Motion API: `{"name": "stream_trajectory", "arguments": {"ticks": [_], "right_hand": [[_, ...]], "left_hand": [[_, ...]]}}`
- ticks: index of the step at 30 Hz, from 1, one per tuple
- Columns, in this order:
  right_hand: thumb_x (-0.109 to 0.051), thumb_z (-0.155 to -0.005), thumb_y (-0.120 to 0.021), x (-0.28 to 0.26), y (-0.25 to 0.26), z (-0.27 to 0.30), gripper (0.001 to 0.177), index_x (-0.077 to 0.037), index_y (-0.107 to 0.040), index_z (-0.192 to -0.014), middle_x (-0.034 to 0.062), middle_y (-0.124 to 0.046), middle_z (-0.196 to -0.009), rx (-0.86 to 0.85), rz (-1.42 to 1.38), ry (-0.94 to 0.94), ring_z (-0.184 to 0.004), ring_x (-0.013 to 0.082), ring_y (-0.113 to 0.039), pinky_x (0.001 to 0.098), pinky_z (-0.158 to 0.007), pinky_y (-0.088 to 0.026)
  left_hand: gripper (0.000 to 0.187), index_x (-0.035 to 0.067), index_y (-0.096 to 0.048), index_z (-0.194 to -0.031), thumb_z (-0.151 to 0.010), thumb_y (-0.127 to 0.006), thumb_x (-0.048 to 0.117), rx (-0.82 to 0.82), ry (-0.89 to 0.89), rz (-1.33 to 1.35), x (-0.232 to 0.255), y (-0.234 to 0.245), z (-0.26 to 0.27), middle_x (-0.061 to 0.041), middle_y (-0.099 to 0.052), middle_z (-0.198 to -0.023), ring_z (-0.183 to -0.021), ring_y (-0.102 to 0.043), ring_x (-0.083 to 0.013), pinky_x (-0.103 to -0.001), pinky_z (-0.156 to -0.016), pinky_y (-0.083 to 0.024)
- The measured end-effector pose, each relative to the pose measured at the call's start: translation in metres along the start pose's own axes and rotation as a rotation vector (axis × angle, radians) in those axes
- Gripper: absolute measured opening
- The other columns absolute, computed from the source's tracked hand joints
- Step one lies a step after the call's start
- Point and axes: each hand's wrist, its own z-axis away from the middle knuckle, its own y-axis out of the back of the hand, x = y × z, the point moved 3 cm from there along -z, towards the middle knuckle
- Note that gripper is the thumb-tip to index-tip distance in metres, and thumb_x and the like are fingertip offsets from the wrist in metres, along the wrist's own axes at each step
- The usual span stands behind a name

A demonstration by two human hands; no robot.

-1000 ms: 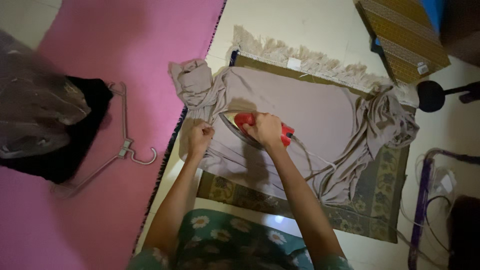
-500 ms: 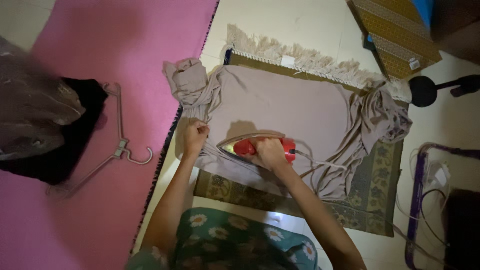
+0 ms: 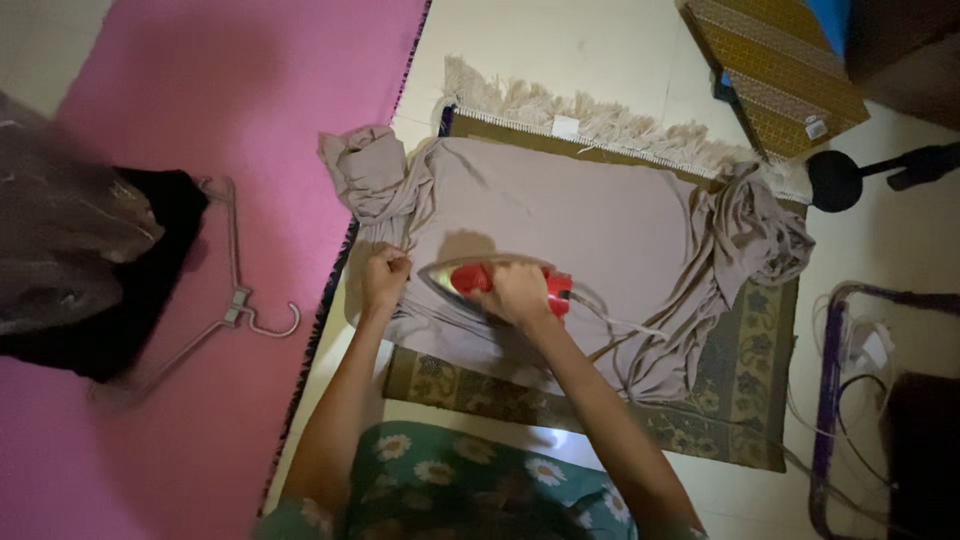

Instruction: The person irons a light-colored long-sleeved shirt laid out on a patterned mat on the floor. They use a red electric iron to smooth the fabric, repeatedly adjusting the shirt's position and folding it after ironing.

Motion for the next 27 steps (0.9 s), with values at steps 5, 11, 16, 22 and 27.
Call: {"name": "stream_trajectory", "arguments": {"ticks": [5,11,16,22,27], "right_hand": [[-0.055,-0.077,-0.075,0.006,-0.005,0.031,0.048,-0.009,-0.073,-0.089,0.0181,-0.072,-0.074,0.202,0.021,0.139,-0.073,0.0373,-0.071,0.0519,-0.071,-0.054],[-0.055,-0.078,-0.074,0.026,0.009,0.024,0.047,-0.009,-0.072,-0.088,0.0197,-0.071,-0.074,0.129,-0.022,0.012,-0.071,0.0379,-0.071,0.0504,-0.070,-0.056],[-0.053,-0.080,-0.073,0.045,0.030,-0.002,0.044,-0.010,-0.073,-0.089,0.0208,-0.072,-0.078,0.097,-0.035,-0.058,-0.073,0.0400,-0.071,0.0523,-0.073,-0.056],[-0.050,-0.080,-0.071,0.058,0.046,-0.037,0.042,-0.010,-0.074,-0.095,0.0212,-0.074,-0.080,0.161,-0.016,-0.125,-0.075,0.0385,-0.073,0.0511,-0.074,-0.058],[-0.051,-0.082,-0.072,0.068,0.055,-0.060,0.044,-0.010,-0.074,-0.094,0.0201,-0.074,-0.083,0.238,-0.004,-0.202,-0.077,0.0387,-0.073,0.0515,-0.073,-0.058]], "left_hand": [[0.012,0.002,-0.070,-0.080,-0.084,-0.075,0.013,-0.038,0.046,-0.086,0.008,0.000,0.003,-0.008,-0.067,-0.065,-0.059,-0.061,-0.0137,-0.031,-0.058,-0.047],[0.023,0.002,-0.065,-0.079,-0.075,-0.083,0.015,-0.042,-0.014,-0.252,0.028,-0.002,0.001,-0.010,-0.067,-0.068,-0.061,-0.063,-0.0209,-0.036,-0.059,-0.048],[0.018,0.003,-0.065,-0.079,-0.074,-0.081,0.010,-0.041,-0.022,-0.312,0.033,-0.001,-0.001,-0.011,-0.066,-0.069,-0.063,-0.064,-0.0243,-0.039,-0.061,-0.049],[0.020,0.000,-0.059,-0.080,-0.075,-0.079,0.002,-0.036,-0.006,-0.213,0.057,0.004,0.008,-0.012,-0.063,-0.072,-0.071,-0.062,-0.0268,-0.039,-0.068,-0.050],[0.053,-0.006,-0.060,-0.116,-0.070,-0.081,0.008,0.069,-0.195,-0.508,0.069,0.001,0.008,-0.024,-0.061,-0.113,-0.103,-0.058,-0.0358,-0.047,-0.093,-0.047]]}}
